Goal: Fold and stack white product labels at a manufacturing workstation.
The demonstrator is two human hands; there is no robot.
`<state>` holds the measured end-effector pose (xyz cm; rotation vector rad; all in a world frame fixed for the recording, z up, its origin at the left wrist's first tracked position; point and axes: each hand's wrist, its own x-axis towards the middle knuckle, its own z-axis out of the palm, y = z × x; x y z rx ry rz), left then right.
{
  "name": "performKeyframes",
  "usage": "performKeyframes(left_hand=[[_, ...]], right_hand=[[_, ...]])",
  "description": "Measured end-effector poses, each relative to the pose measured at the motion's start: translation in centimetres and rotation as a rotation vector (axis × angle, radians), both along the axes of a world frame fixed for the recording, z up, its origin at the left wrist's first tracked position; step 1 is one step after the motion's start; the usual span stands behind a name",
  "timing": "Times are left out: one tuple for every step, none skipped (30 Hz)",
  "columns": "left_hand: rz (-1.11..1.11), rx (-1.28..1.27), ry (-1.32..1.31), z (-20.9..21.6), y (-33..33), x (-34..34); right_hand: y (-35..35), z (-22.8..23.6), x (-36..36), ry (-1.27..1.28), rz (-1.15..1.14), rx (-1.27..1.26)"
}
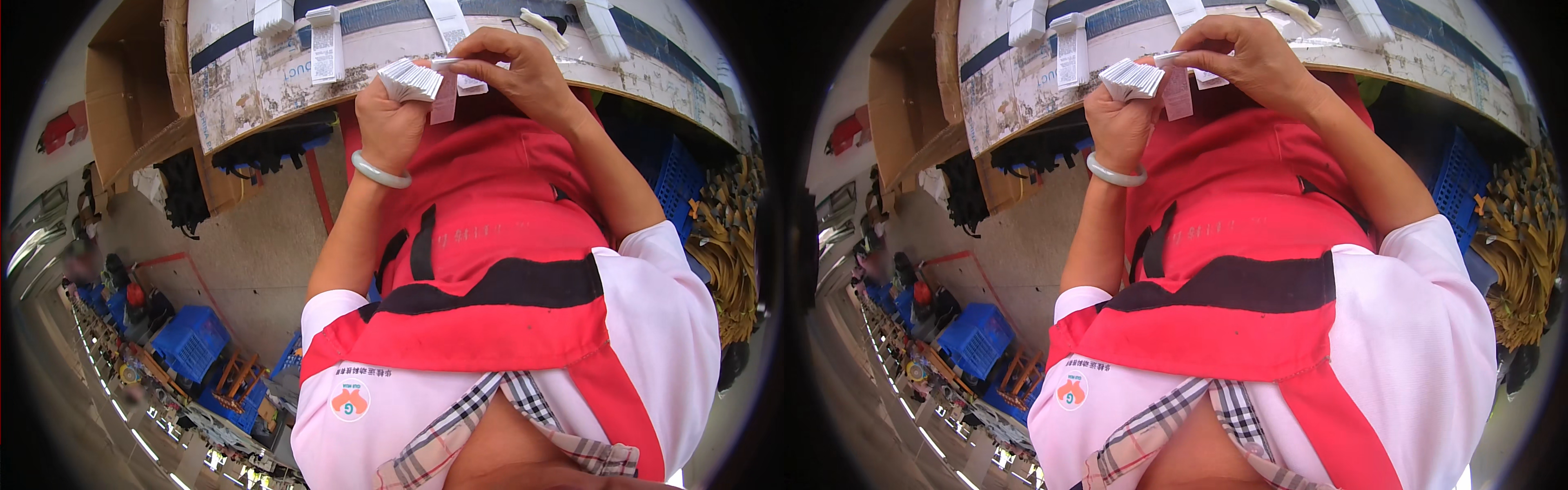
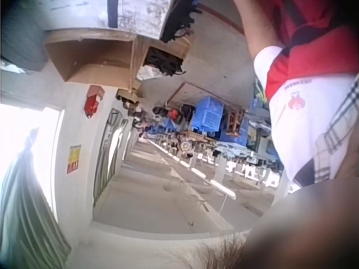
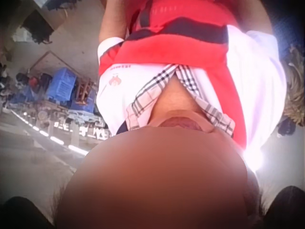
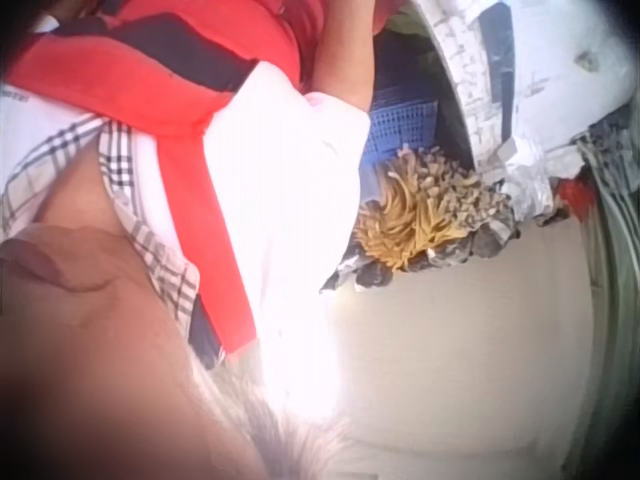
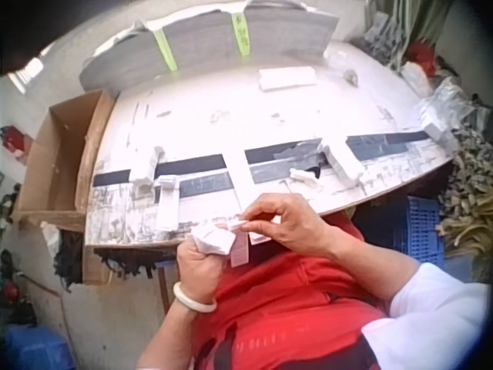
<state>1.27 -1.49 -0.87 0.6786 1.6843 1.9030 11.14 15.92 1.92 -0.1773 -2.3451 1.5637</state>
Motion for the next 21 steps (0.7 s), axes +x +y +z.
performKeyframes(left_hand=[[-0.008, 0.019, -0.052, 0.4, 0.1, 0.1], [-0.017, 0.039, -0.103, 0.6, 0.2, 0.2], [-0.016, 0.037, -0.104, 0.4, 0.1, 0.2], [-0.006, 0.058, -0.098, 0.2, -0.1, 0.1], [0.004, 0.08, -0.092, 0.0, -0.3, 0.0], [0.006, 0.079, -0.091, -0.1, -0.5, -0.1], [-0.007, 0.091, -0.067, -0.3, -0.6, -0.3], [-0.02, 0.103, -0.043, -0.4, -0.8, -0.3], [-0.019, 0.102, -0.043, -0.6, -0.9, -0.3], [-0.014, 0.089, -0.018, -0.6, -0.9, -0.3], [-0.009, 0.076, 0.006, -0.6, -0.9, -0.3], [-0.009, 0.077, 0.005, -0.6, -0.9, -0.2], [-0.007, 0.097, -0.014, -0.6, -0.8, -0.1], [-0.005, 0.117, -0.032, -0.5, -0.7, 0.0], [-0.005, 0.117, -0.032, -0.5, -0.7, 0.2], [-0.019, 0.08, -0.052, -0.4, -0.6, 0.4], [-0.033, 0.044, -0.072, -0.2, -0.6, 0.5], [-0.035, 0.044, -0.073, 0.0, -0.6, 0.4], [-0.097, 0.011, -0.287, 0.5, -0.8, -0.1], [-0.159, -0.021, -0.501, 0.7, -0.9, -0.4], [-0.183, -0.001, -0.494, 0.1, -0.8, -0.5]], right_hand=[[-0.1, 0.1, 0.0, -0.042, 0.006, -0.036], [-0.1, 0.1, 0.0, -0.085, 0.012, -0.071], [-0.2, 0.0, 0.1, -0.086, 0.013, -0.072], [-0.2, 0.0, 0.1, -0.081, 0.025, -0.098], [-0.3, 0.0, 0.1, -0.077, 0.036, -0.124], [-0.4, 0.1, 0.0, -0.076, 0.038, -0.126], [-0.5, 0.2, 0.0, -0.091, 0.038, -0.128], [-0.6, 0.2, 0.0, -0.105, 0.039, -0.131], [-0.6, 0.2, 0.0, -0.106, 0.039, -0.131], [-0.5, 0.1, 0.0, -0.108, 0.047, -0.126], [-0.5, 0.1, 0.0, -0.11, 0.055, -0.122], [-0.7, 0.3, 0.0, -0.111, 0.055, -0.121], [-0.9, 0.7, 0.0, -0.111, 0.046, -0.127], [-1.1, 0.9, -0.1, -0.111, 0.038, -0.133], [-1.0, 0.8, -0.1, -0.111, 0.038, -0.133], [-0.8, 0.5, -0.1, -0.069, 0.048, -0.047], [-0.6, 0.4, 0.0, -0.026, 0.058, 0.04], [-0.4, 0.6, 0.1, -0.027, 0.057, 0.04], [-0.3, 0.9, 0.0, -0.203, 0.135, -0.192], [-0.1, 1.5, -0.2, -0.378, 0.214, -0.423], [0.2, 2.6, 0.0, -0.423, 0.365, -0.527]])
